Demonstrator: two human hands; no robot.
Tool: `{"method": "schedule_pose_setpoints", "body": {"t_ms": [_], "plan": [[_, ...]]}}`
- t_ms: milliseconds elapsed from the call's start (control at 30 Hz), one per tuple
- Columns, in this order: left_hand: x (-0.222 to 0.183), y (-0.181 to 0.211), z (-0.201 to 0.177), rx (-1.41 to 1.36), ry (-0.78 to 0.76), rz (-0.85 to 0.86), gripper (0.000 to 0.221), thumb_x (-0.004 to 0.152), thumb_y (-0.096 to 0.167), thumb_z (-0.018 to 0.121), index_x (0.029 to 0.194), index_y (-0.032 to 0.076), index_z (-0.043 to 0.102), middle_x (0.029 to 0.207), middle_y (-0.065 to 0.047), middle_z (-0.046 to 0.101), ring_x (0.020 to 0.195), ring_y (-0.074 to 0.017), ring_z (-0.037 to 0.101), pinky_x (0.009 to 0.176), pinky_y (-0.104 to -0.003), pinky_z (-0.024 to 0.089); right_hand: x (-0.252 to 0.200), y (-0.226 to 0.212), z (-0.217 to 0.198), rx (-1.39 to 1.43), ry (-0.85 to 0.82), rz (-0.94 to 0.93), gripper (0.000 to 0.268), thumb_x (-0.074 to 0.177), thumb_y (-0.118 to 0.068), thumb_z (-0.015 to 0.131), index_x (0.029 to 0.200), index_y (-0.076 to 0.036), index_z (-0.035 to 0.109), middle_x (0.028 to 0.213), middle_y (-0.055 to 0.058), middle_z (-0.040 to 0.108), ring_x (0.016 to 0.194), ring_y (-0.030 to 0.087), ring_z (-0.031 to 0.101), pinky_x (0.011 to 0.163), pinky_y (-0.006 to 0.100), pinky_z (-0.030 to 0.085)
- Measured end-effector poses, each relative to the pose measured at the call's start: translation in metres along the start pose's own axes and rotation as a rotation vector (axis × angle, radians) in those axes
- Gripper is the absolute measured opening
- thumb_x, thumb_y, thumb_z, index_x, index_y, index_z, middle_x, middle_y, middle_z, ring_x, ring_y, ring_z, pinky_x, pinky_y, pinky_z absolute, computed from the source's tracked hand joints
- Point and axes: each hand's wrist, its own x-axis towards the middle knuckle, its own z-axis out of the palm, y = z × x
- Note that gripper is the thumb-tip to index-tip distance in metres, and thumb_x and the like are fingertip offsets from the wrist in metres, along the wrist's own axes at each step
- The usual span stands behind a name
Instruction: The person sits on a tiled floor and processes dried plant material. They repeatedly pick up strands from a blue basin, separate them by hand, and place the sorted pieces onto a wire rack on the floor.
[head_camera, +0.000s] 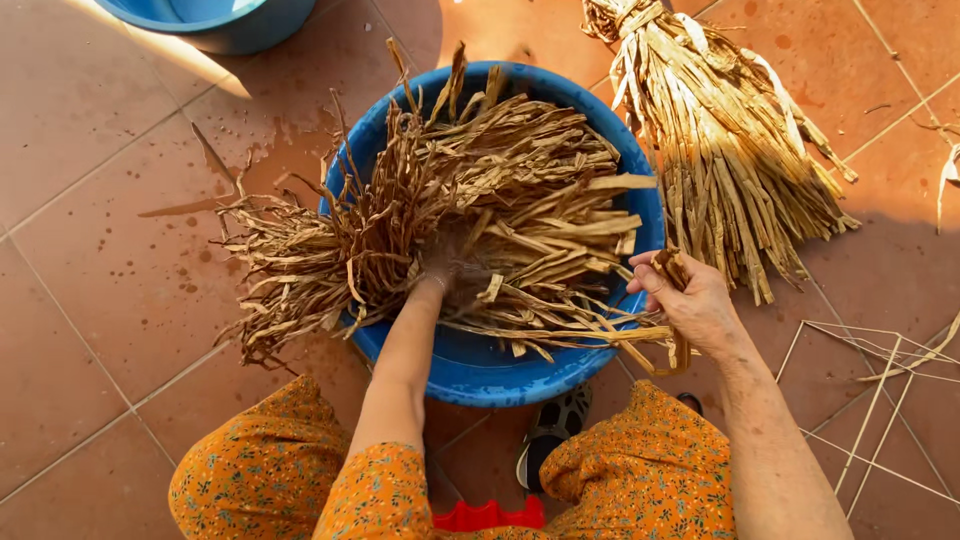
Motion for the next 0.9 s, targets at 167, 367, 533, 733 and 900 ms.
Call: {"method": "schedule_pose_setpoints", "body": {"t_ms": [167, 367, 533, 733, 900], "plan": [[-0.011, 0.004, -0.019, -0.065, 0.000, -0.020, 0.090, 0.090, 0.046, 0.072, 0.160, 0.011, 0.027, 0.163, -0.017, 0.029, 0.148, -0.0388, 0.030, 0.121, -0.054, 0.030, -0.008, -0.003, -0.006, -0.005, 0.029, -0.035, 0.028, 0.097, -0.023, 0.068, 0.119, -0.005, 0.070, 0.088, 0.005, 0.074, 0.068, 0.009, 0.060, 0.061, 0.025, 0.051], [-0.073, -0.003, -0.033, -0.249, 0.062, -0.013, 0.086, 0.091, 0.044, 0.072, 0.160, 0.014, 0.030, 0.161, -0.017, 0.040, 0.147, -0.0358, 0.041, 0.122, -0.048, 0.036, -0.012, -0.007, -0.005, -0.076, 0.033, -0.013, 0.027, 0.098, -0.023, 0.069, 0.118, -0.005, 0.070, 0.088, 0.006, 0.075, 0.068, 0.011, 0.062, 0.062, 0.026, 0.053], [-0.074, 0.031, -0.021, -0.303, 0.345, -0.037, 0.078, 0.094, 0.041, 0.073, 0.152, 0.010, 0.030, 0.157, -0.017, 0.033, 0.147, -0.0337, 0.029, 0.117, -0.069, 0.018, -0.012, -0.016, 0.007, -0.037, 0.002, -0.067, 0.027, 0.096, -0.021, 0.070, 0.117, -0.005, 0.071, 0.089, 0.006, 0.075, 0.069, 0.011, 0.062, 0.061, 0.027, 0.053], [-0.097, 0.052, 0.034, -0.080, 0.420, 0.111, 0.045, 0.101, 0.003, 0.051, 0.142, 0.020, 0.051, 0.146, -0.015, 0.055, 0.146, -0.0343, 0.047, 0.120, -0.063, 0.037, -0.020, -0.022, 0.010, -0.075, -0.003, -0.147, 0.027, 0.096, -0.024, 0.070, 0.117, -0.007, 0.071, 0.088, 0.004, 0.075, 0.070, 0.009, 0.063, 0.061, 0.026, 0.053], [-0.139, 0.044, 0.079, 0.041, 0.240, 0.272, 0.068, 0.098, 0.023, 0.057, 0.161, 0.024, 0.031, 0.160, -0.025, 0.027, 0.146, -0.0459, 0.023, 0.109, -0.073, 0.027, -0.021, -0.022, 0.004, -0.065, 0.009, -0.103, 0.027, 0.096, -0.026, 0.069, 0.118, -0.008, 0.072, 0.085, 0.003, 0.074, 0.066, 0.009, 0.059, 0.059, 0.027, 0.051]]}}
